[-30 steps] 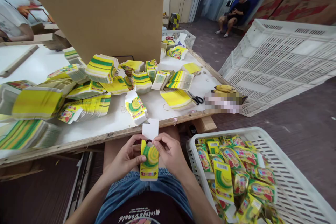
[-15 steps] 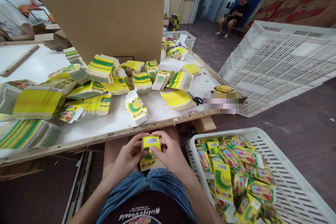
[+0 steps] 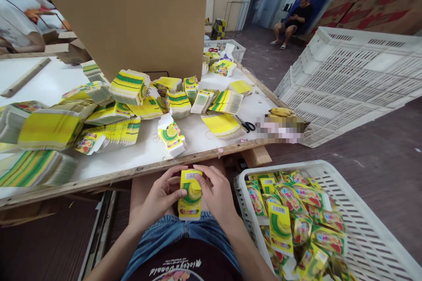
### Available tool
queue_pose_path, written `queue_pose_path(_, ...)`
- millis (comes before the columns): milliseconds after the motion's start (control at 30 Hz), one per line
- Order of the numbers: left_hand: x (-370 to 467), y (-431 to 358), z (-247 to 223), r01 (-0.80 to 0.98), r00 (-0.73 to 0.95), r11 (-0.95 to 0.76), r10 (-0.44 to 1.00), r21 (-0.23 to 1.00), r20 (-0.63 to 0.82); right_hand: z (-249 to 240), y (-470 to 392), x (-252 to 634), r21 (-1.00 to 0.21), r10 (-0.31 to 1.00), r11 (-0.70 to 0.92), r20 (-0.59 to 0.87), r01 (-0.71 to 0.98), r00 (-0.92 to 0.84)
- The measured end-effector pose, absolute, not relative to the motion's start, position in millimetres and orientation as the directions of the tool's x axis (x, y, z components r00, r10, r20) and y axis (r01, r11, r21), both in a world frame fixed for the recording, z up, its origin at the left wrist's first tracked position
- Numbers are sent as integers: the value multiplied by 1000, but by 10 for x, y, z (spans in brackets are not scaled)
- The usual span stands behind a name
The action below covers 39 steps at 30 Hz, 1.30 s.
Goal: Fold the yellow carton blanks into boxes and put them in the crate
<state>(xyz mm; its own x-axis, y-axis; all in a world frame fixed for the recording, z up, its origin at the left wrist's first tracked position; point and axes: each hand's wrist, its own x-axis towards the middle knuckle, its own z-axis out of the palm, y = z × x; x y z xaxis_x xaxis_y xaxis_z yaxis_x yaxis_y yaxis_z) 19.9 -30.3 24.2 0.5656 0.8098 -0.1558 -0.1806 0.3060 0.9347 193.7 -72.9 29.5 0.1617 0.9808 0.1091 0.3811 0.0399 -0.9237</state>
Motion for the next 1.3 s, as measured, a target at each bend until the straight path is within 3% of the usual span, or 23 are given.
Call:
queue_pose_path(200,398,-409,174,-204,587,266,803,942,-100,248,-748,1910,-995,966,3,28,97,257)
queue_pose_path(300,460,-367,173,-130,560,110,829,985,-19,355,-816,2064,-952,941,37,135,303,309)
queue_pose_path(367,434,-218,179,5,451,-129,885,992,113,470,-916,2306,-787,873,-23,285,616,396)
queue_pose_path(433,355,13,168,218,311,-363,906,906,288,562,-1046,2600,-496,790,-255,387,830,475)
queue_pose_path(500,254,261,125,398,257,-465,884,791,391,589,-1170,2849,-257,758,-456,389,852,523)
queue_pose_path(567,167,456,56,507,273,-499,866,702,418,538,-1236,2969,-174,766,-508,357,844,535)
queue_pose_path(633,110,560,-16,544,298,-514,857,664,419,440,-1215,2932,-262,811,-430,308,864,497)
queue_pose_path(733,65,562,-85,540,297,-536,843,649,449,314,-1055,2647,-567,897,-227,194,792,396)
queue_pose_path(867,15,390,-80,536,217,-569,807,623,549,307,-796,2159,-901,946,-142,-1,411,324)
queue_pose_path(967,-1,155,-17,480,228,-699,682,530,694,343,-655,1919,-990,945,-129,-107,53,309)
queue_pose_path(1100,78,-198,52,219,468,-902,431,372,771,326,-578,1852,-942,920,-78,-194,-327,340)
queue_pose_path(1200,193,-368,22,85,493,-852,487,517,721,282,-642,1901,-922,893,-46,-211,-385,397)
queue_pose_path(1300,307,-413,-23,-50,301,-516,808,855,506,234,-775,1899,-925,895,-28,-193,-379,402)
